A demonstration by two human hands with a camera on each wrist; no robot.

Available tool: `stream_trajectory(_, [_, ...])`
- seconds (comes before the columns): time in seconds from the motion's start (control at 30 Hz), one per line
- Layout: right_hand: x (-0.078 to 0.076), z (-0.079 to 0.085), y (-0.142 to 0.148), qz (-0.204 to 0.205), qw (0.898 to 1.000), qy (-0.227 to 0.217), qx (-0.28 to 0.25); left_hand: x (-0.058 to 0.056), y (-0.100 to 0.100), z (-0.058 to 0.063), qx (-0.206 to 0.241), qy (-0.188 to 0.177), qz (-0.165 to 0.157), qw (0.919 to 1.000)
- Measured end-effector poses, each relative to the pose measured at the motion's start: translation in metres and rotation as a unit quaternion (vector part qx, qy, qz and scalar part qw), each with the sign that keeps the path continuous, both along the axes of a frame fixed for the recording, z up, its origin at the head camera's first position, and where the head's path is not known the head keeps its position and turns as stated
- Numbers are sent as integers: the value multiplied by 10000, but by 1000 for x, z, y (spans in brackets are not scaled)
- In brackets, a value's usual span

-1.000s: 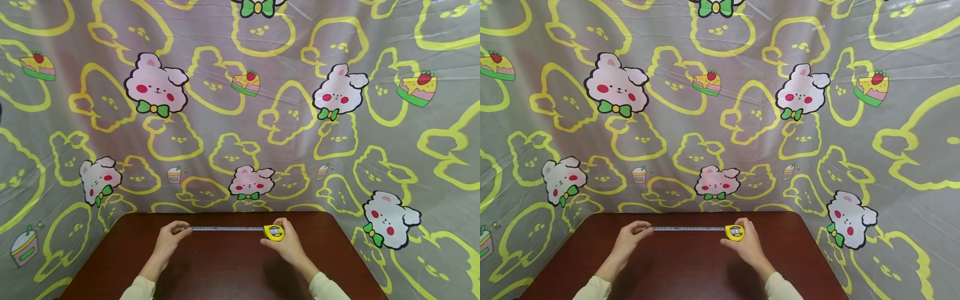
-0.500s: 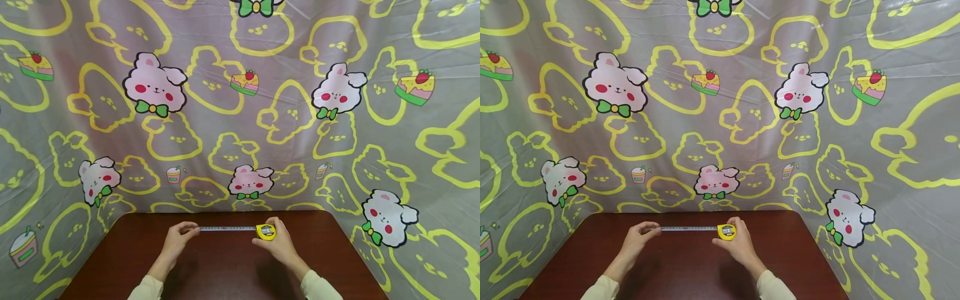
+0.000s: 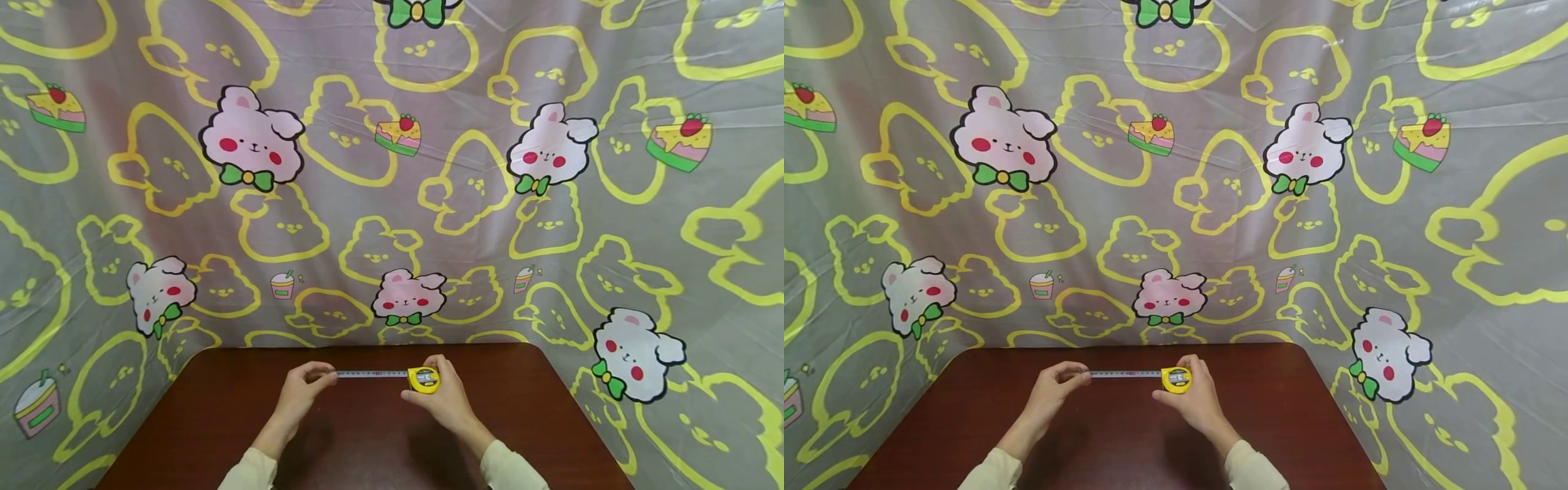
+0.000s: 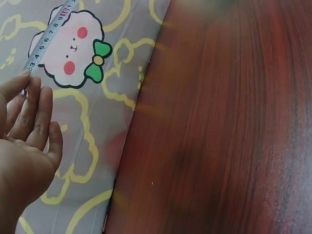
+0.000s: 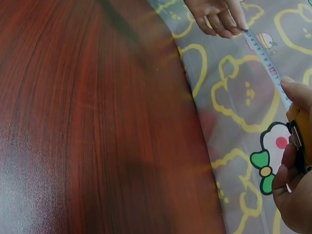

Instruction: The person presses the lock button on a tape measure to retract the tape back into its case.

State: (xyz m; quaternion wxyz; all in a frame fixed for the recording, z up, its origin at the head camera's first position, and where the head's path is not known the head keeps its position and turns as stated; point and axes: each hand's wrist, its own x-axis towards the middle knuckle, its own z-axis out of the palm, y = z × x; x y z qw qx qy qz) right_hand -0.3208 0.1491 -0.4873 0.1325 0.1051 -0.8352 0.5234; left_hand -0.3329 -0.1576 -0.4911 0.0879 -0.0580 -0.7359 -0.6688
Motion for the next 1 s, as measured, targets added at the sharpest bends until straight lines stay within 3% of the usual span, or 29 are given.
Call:
stream_trajectory(0.5, [0,-2,-10,18,10000,36,11,-4,13,-7,-38,48,-232,9997])
stream_trajectory(0.7, [0,-3,-15,64,10000,-56,21,-3,25,-4,-150,70,-317,9994])
stream_trajectory(1.0, [0,-2,-27,162,9998,65,48,-4,40,-4,-100,189,-723,9972])
